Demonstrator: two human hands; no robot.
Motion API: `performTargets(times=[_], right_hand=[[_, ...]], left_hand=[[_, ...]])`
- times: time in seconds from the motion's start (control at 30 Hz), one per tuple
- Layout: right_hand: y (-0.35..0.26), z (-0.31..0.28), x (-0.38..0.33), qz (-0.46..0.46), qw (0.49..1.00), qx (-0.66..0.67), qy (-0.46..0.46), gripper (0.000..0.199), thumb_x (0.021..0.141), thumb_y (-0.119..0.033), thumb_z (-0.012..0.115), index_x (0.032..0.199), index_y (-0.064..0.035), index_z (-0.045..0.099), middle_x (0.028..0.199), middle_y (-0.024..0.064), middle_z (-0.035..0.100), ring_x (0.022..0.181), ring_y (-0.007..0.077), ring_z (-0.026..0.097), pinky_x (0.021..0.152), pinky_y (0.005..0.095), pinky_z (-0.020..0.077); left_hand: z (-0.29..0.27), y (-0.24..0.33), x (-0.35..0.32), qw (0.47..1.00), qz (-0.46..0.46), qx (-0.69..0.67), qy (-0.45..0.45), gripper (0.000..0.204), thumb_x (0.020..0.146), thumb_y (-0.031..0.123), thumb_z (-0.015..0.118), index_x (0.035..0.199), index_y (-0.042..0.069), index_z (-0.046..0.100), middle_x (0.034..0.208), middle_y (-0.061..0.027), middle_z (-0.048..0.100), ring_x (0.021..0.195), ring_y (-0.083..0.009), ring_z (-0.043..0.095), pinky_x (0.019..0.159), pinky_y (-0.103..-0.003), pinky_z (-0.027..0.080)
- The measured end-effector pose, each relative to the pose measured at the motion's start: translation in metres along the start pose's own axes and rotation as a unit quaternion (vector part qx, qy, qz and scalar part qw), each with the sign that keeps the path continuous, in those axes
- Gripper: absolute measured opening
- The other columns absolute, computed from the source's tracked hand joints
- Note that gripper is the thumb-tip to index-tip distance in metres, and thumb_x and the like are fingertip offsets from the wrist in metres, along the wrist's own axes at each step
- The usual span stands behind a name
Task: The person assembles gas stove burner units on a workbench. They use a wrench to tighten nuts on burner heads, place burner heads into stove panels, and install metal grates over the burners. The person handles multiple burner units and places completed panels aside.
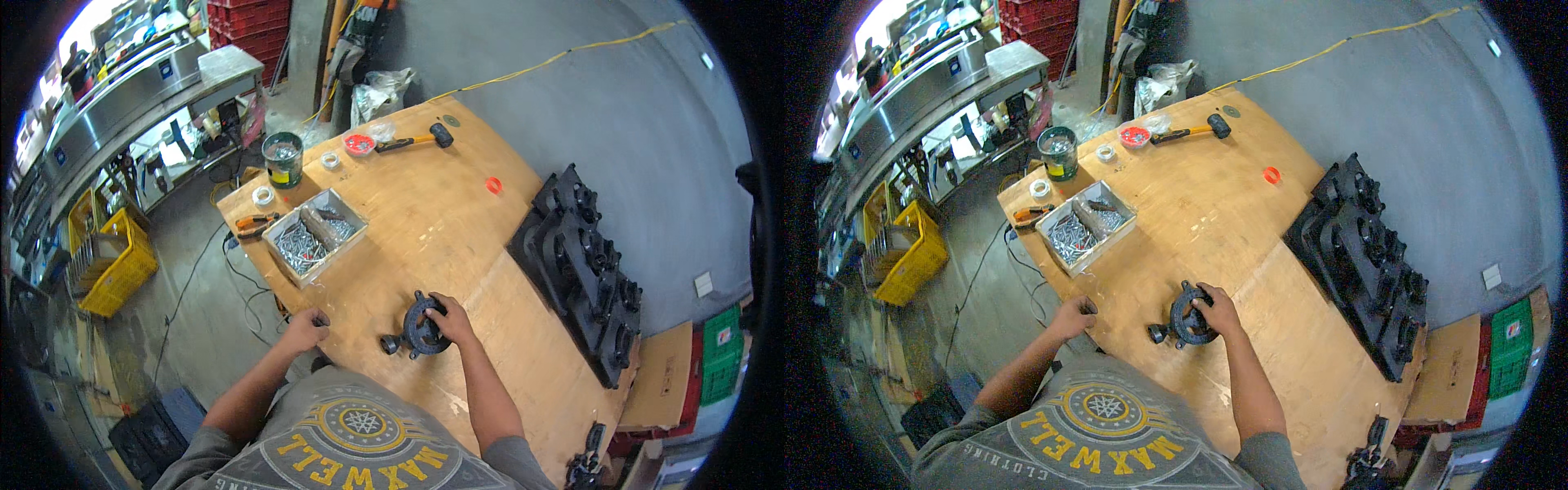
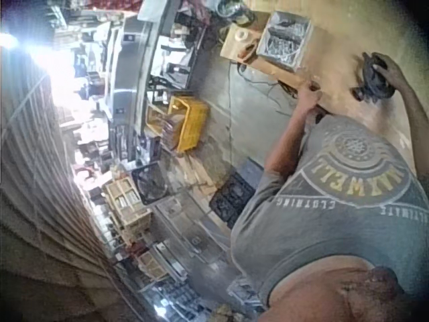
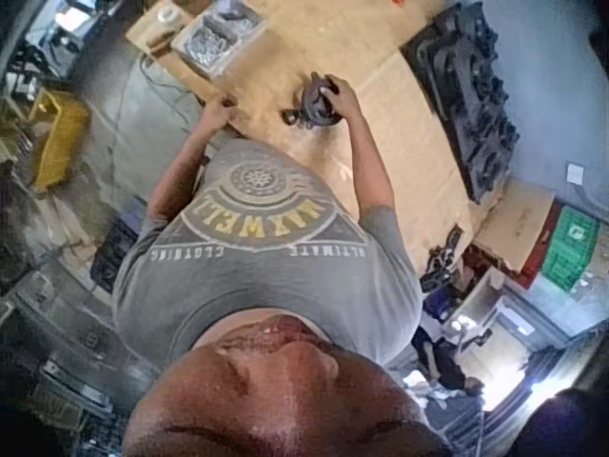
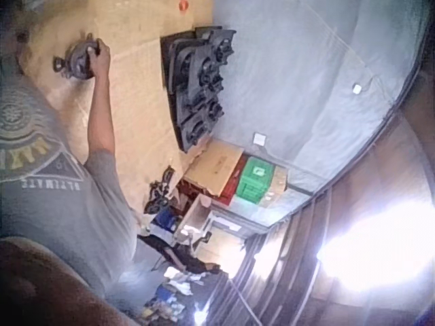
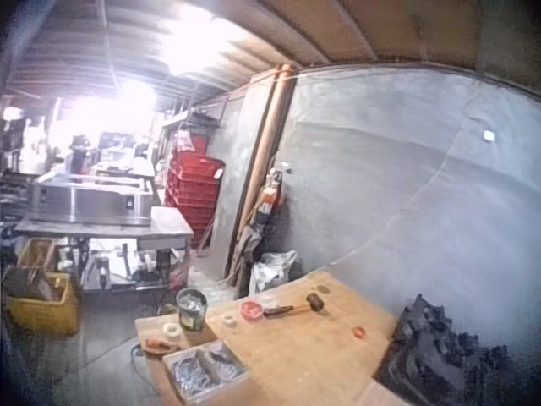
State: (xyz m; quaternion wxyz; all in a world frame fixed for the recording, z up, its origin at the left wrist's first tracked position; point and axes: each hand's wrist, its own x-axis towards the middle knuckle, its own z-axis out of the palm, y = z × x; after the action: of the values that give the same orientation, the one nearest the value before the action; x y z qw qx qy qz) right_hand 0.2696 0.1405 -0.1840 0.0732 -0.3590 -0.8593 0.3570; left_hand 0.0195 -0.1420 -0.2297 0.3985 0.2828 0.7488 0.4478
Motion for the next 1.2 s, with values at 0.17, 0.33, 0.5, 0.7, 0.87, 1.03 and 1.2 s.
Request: performTargets(times=[0.17,0.33,0.5,0.7,0.87,1.03,1.2], right_hand=[[-0.001,-0.010,0.024,-0.112,0.991,0.015,-0.075,0.047,0.083,-0.023,0.071,0.127,-0.0078,0.063,0.118,0.0179,0.064,0.112,0.0334,0.061,0.101,0.0401,0.0467],[-0.025,-0.003,0.057,-0.148,0.978,-0.045,-0.141,0.052,0.081,-0.021,0.075,0.130,-0.0077,0.062,0.124,0.0183,0.063,0.117,0.0333,0.059,0.103,0.0377,0.0453],[-0.020,0.008,0.045,-0.056,0.994,-0.001,-0.099,0.059,0.079,-0.023,0.077,0.133,-0.0095,0.060,0.127,0.0172,0.062,0.119,0.0311,0.059,0.105,0.0373,0.0448],[-0.015,0.007,0.029,-0.059,0.997,0.023,-0.053,0.061,0.079,-0.031,0.076,0.136,-0.0166,0.059,0.123,0.0185,0.063,0.117,0.0343,0.059,0.102,0.0394,0.0463],[-0.053,0.010,0.030,0.063,0.988,-0.118,-0.083,0.060,0.080,-0.042,0.074,0.134,-0.0187,0.061,0.117,0.0188,0.065,0.111,0.0367,0.062,0.095,0.0432,0.0503],[-0.047,0.023,0.034,0.071,0.988,-0.117,-0.075,0.058,0.081,-0.048,0.072,0.131,-0.0200,0.062,0.114,0.0198,0.065,0.110,0.0368,0.062,0.093,0.0442,0.0512],[-0.031,0.026,0.027,0.039,0.995,-0.080,-0.049,0.057,0.082,-0.047,0.072,0.130,-0.0183,0.063,0.115,0.0201,0.065,0.109,0.0372,0.062,0.094,0.0447,0.0503]], left_hand=[[0.010,0.015,0.040,0.991,0.104,0.085,-0.027,0.024,0.072,0.011,0.073,0.094,0.001,0.068,0.085,-0.0111,0.069,0.079,-0.0214,0.067,0.071,-0.035,0.053],[0.019,0.031,0.063,0.990,0.100,0.097,-0.011,0.025,0.072,0.009,0.072,0.094,0.001,0.067,0.086,-0.0101,0.068,0.078,-0.0206,0.065,0.073,-0.034,0.053],[0.025,0.017,0.060,0.990,0.091,0.111,-0.003,0.025,0.071,0.010,0.073,0.094,0.001,0.067,0.087,-0.0109,0.069,0.080,-0.0216,0.066,0.074,-0.035,0.053],[0.025,0.020,0.056,0.988,0.105,0.117,-0.001,0.024,0.071,0.011,0.073,0.093,0.001,0.068,0.089,-0.0163,0.069,0.085,-0.0294,0.068,0.078,-0.039,0.053],[0.030,0.022,0.054,0.973,0.134,0.185,0.020,0.025,0.070,0.010,0.073,0.092,0.002,0.068,0.090,-0.0170,0.068,0.086,-0.0325,0.067,0.079,-0.041,0.054],[0.031,0.024,0.047,0.978,0.132,0.159,0.032,0.023,0.070,0.009,0.073,0.091,0.002,0.068,0.089,-0.0169,0.065,0.084,-0.0333,0.066,0.078,-0.043,0.053],[0.034,0.026,0.043,0.956,0.187,0.224,0.019,0.020,0.072,0.006,0.068,0.092,0.003,0.066,0.093,-0.0176,0.062,0.087,-0.0357,0.064,0.078,-0.045,0.052]])
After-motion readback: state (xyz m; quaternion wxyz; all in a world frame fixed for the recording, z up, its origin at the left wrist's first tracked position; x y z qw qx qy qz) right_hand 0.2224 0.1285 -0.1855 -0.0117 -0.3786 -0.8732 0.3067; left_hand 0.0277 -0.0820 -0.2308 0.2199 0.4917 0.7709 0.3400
